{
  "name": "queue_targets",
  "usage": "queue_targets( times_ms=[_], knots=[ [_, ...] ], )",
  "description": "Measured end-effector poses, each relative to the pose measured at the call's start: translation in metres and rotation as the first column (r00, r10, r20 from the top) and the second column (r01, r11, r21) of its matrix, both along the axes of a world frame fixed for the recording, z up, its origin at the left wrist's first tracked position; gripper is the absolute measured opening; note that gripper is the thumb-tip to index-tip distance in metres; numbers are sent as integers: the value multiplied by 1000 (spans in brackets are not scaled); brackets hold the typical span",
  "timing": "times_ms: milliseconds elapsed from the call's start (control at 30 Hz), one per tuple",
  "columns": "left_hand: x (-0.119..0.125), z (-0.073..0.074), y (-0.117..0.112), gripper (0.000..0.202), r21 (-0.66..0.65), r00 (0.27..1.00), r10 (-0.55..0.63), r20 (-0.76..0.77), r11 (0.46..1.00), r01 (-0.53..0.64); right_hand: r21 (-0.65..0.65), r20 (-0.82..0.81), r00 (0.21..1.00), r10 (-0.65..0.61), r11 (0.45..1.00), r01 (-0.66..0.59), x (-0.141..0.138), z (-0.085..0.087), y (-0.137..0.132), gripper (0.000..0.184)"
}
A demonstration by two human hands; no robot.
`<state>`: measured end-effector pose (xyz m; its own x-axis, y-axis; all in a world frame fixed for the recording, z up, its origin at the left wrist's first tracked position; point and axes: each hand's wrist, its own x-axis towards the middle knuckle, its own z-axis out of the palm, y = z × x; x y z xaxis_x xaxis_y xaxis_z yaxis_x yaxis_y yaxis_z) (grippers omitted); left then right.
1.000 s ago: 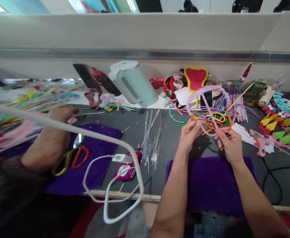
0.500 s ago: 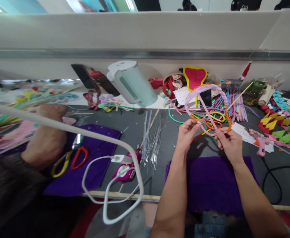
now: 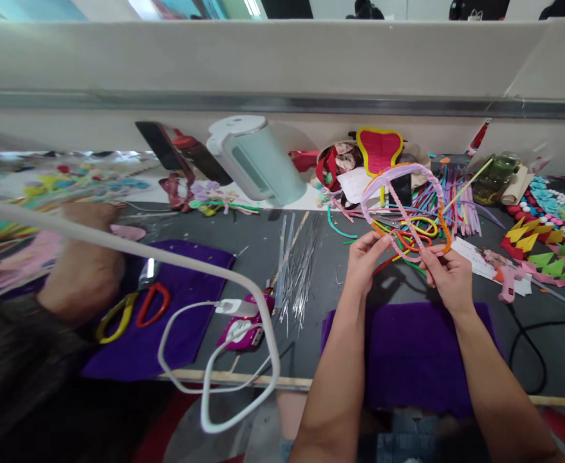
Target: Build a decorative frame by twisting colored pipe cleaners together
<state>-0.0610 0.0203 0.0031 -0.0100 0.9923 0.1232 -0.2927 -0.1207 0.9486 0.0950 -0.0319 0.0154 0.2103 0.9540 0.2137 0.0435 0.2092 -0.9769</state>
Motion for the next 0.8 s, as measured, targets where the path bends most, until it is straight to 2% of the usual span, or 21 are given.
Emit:
queue_targets(
  times_ms=[233,367,600,800],
  knots=[
    [0,1,2,23,3,999,31,9,1000,-31,-146,-123,985,125,979,-143,11,-8,11,31],
    [3,-4,4,24,-44,999,-8,45,999,10,-200,-129,989,75,975,-100,18,-18,23,36],
    [8,-15,10,25,-125,992,-109,60,985,116,-157,63,997,-35,987,44,28,-48,40,65],
    [12,-27,16,29,-185,995,-69,72,979,81,-35,282,953,-108,992,123,37,-67,48,56]
  ],
)
